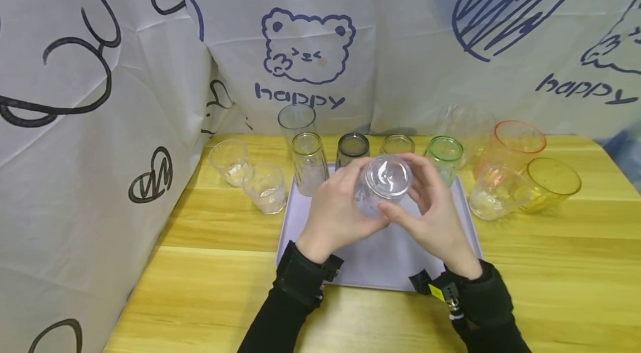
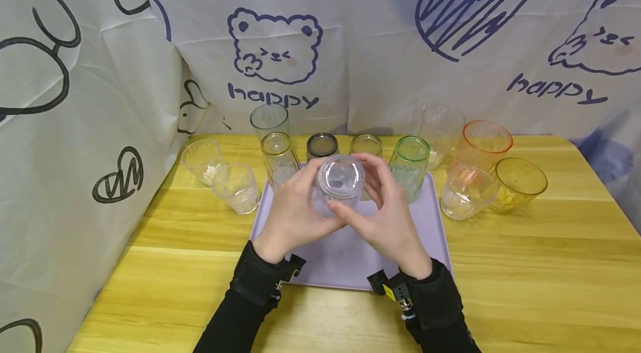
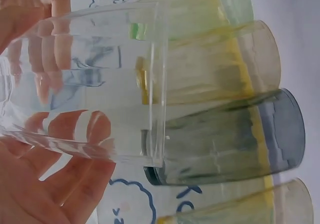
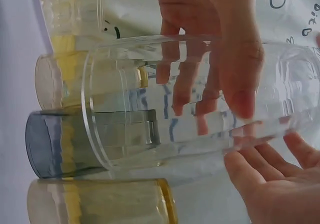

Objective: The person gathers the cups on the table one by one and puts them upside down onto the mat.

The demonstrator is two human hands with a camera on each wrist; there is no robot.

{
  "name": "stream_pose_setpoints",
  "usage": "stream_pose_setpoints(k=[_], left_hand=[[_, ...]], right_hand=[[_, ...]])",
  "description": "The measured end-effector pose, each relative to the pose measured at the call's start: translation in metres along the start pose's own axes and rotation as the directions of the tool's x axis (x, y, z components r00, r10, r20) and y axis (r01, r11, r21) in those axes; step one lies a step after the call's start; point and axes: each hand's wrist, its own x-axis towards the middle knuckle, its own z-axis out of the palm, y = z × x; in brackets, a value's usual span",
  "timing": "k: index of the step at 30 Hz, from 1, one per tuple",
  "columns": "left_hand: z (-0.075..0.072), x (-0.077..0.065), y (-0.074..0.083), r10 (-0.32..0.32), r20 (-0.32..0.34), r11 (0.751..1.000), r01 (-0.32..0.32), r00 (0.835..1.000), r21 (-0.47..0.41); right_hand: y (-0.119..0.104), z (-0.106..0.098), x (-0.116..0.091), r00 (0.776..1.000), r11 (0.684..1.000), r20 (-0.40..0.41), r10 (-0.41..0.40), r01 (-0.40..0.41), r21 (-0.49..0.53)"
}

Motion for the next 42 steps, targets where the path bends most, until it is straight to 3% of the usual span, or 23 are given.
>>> stream_pose_setpoints(k=[3,9,16,21,30,37,42], left_hand=[[-0.005,-0.003,-0.007,-0.038,-0.029,0.999,0.038,0.999,-0.024],[-0.016,-0.018,-0.030,-0.146,-0.061,0.989,0.145,0.987,-0.021],[-0.023,-0.034,-0.060,-0.308,-0.077,0.951,0.310,0.948,0.008],[-0.023,-0.038,-0.073,-0.366,-0.059,0.930,0.367,0.929,-0.005],[-0.016,-0.041,-0.081,-0.414,-0.085,0.910,0.414,0.906,-0.013],[-0.011,-0.043,-0.085,-0.439,-0.062,0.898,0.439,0.896,-0.011],[-0.016,-0.042,-0.083,-0.497,-0.003,0.868,0.497,0.868,-0.009]], right_hand=[[0.002,0.002,0.003,0.999,0.997,-0.032,0.000,0.002,0.072],[0.010,0.006,0.006,0.995,0.993,-0.096,0.032,-0.021,0.116],[0.016,0.009,0.003,0.990,0.988,-0.101,0.096,-0.083,0.127],[0.019,0.013,0.002,0.987,0.986,-0.093,0.128,-0.117,0.123],[0.020,0.016,0.002,0.989,0.987,-0.075,0.129,-0.121,0.107],[0.020,0.016,0.002,0.992,0.986,-0.060,0.111,-0.102,0.134],[0.023,0.017,0.002,0.993,0.985,-0.046,0.113,-0.106,0.137]])
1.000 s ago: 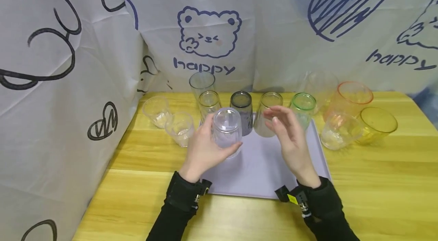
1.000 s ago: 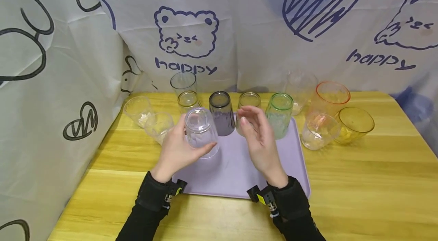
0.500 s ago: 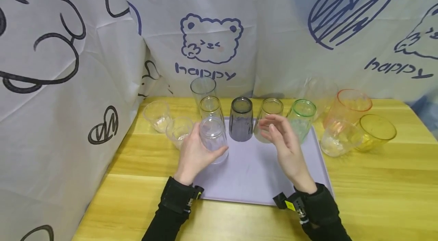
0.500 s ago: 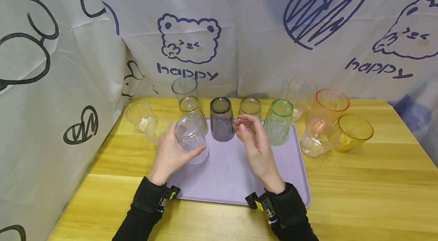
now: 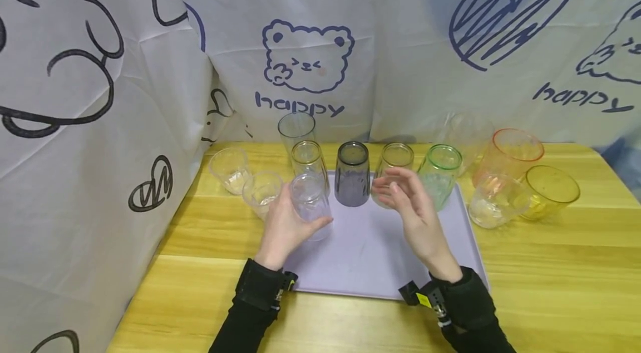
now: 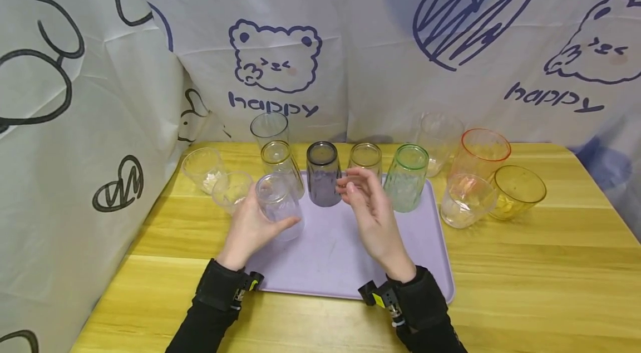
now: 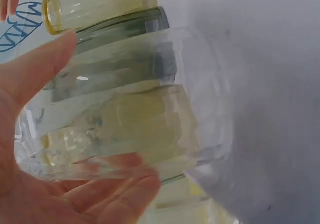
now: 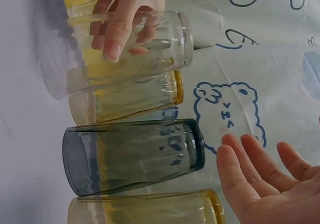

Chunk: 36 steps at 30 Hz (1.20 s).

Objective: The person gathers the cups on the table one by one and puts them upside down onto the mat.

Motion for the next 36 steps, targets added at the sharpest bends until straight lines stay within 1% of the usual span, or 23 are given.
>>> stream_pose_setpoints(k=[2,5,8,11,13,15,18,20,23,30,36], left_hand=[[-0.004,-0.001,0.001,-0.031,0.036,1.000,0.031,0.999,0.005],[-0.011,-0.002,0.002,-0.058,0.077,0.998,0.055,0.995,0.033],[-0.016,-0.003,0.003,-0.057,0.094,0.997,0.051,0.994,0.067],[-0.018,-0.004,0.004,-0.044,0.090,0.991,0.032,0.995,0.132],[-0.019,-0.005,0.005,-0.038,0.083,0.985,0.024,0.996,0.174],[-0.021,-0.006,0.006,-0.035,0.077,0.977,0.018,0.996,0.212],[-0.022,-0.007,0.007,-0.028,0.076,0.975,0.010,0.997,0.224],[-0.022,-0.007,0.006,-0.021,0.073,0.974,0.004,0.997,0.227],[-0.021,-0.007,0.006,-0.013,0.072,0.973,-0.004,0.997,0.231],[-0.021,-0.007,0.006,-0.020,0.085,0.972,0.000,0.996,0.234],[-0.022,-0.006,0.006,-0.036,0.089,0.971,0.014,0.995,0.240]], right_hand=[[0.002,0.001,0.000,1.000,1.000,0.010,0.014,-0.014,-0.011],[0.005,0.003,-0.001,0.998,0.998,0.039,0.053,-0.052,-0.041],[0.009,0.007,-0.002,0.992,0.993,0.080,0.101,-0.096,-0.076],[0.015,0.015,-0.004,0.982,0.988,0.140,0.131,-0.116,-0.105],[0.020,0.022,-0.006,0.970,0.984,0.194,0.147,-0.125,-0.124],[0.026,0.030,-0.009,0.953,0.981,0.253,0.167,-0.133,-0.144],[0.033,0.040,-0.014,0.921,0.969,0.327,0.213,-0.158,-0.189],[0.036,0.044,-0.017,0.903,0.960,0.355,0.243,-0.171,-0.221],[0.039,0.047,-0.019,0.889,0.954,0.372,0.265,-0.186,-0.236],[0.042,0.048,-0.020,0.881,0.958,0.388,0.272,-0.209,-0.198],[0.040,0.048,-0.019,0.877,0.959,0.396,0.270,-0.210,-0.189]])
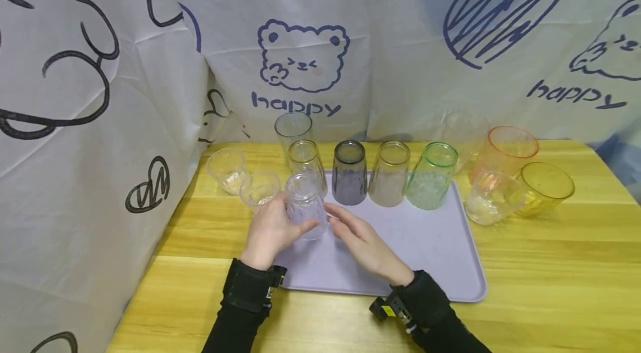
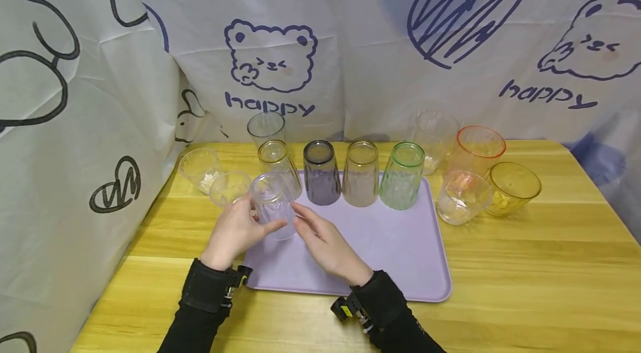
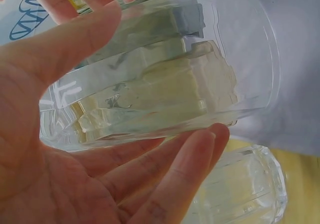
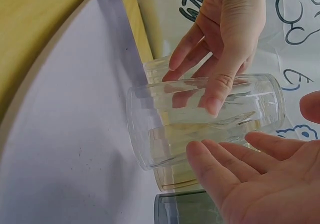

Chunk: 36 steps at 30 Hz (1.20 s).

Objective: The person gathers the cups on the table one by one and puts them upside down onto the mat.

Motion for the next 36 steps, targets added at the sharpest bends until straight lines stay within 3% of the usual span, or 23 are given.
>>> stream_pose_setpoints(k=[21,27,32,36], left_hand=[[0.001,-0.002,-0.001,-0.029,0.029,0.999,0.030,0.999,-0.022],[-0.010,-0.006,0.002,-0.062,0.105,0.997,0.065,0.993,-0.032],[-0.036,-0.009,0.003,-0.056,0.155,0.994,0.071,0.986,-0.089],[-0.054,-0.012,0.001,0.016,0.055,0.986,-0.007,0.998,-0.164]], right_hand=[[-0.002,0.001,-0.002,1.000,1.000,0.009,0.017,-0.017,0.001],[0.000,-0.002,-0.001,0.998,0.999,-0.056,-0.017,0.015,-0.034],[-0.006,-0.009,0.001,0.987,0.992,-0.153,-0.042,0.060,0.114],[-0.013,-0.016,0.001,0.974,0.955,-0.224,0.034,0.034,0.294]])
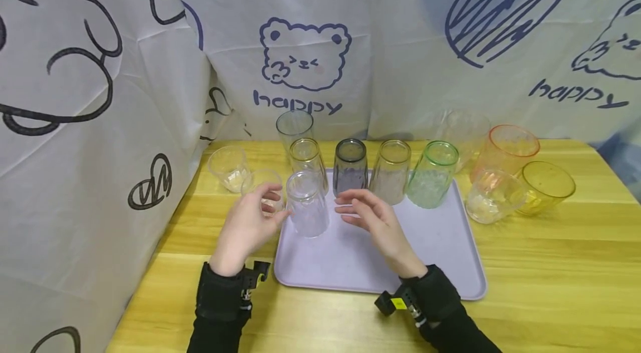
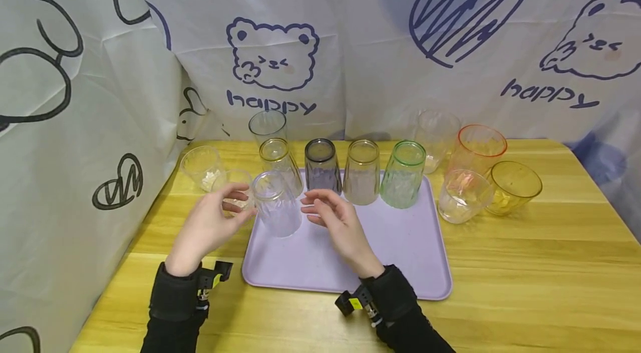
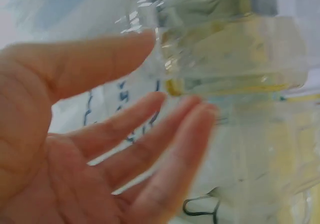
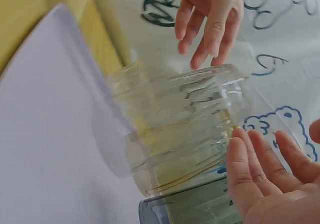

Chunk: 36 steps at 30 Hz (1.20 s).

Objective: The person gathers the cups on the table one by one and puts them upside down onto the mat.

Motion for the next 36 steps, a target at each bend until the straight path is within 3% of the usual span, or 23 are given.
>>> stream_pose_setpoints(k=[3,8,12,16,19,26,31,36], left_hand=[[-0.007,-0.001,0.000,0.092,-0.129,0.995,-0.097,0.987,-0.033],[-0.012,0.005,0.004,0.252,-0.292,0.962,-0.272,0.923,-0.027],[-0.019,0.016,0.009,0.359,-0.333,0.927,-0.374,0.872,0.020],[-0.031,0.029,0.014,0.418,-0.307,0.906,-0.417,0.855,0.074],[-0.041,0.041,0.019,0.437,-0.276,0.900,-0.419,0.856,0.124],[-0.063,0.075,0.033,0.437,-0.197,0.893,-0.398,0.878,0.211],[-0.068,0.107,0.038,0.385,-0.102,0.905,-0.353,0.917,0.235],[-0.063,0.138,0.040,0.303,0.018,0.909,-0.295,0.953,0.295]], right_hand=[[-0.005,-0.005,0.001,0.997,0.991,-0.058,0.054,-0.046,0.129],[-0.013,-0.013,0.002,0.985,0.955,-0.122,0.118,-0.079,0.286],[-0.020,-0.018,0.004,0.985,0.926,-0.112,0.133,-0.083,0.367],[-0.028,-0.019,0.006,0.989,0.902,-0.079,0.127,-0.081,0.424],[-0.036,-0.019,0.010,0.991,0.883,-0.051,0.127,-0.090,0.461],[-0.055,-0.010,0.022,0.991,0.856,-0.029,0.130,-0.098,0.508],[-0.065,0.002,0.032,0.984,0.836,-0.114,0.140,-0.055,0.546],[-0.068,0.012,0.041,0.972,0.826,-0.153,0.180,-0.065,0.560]])
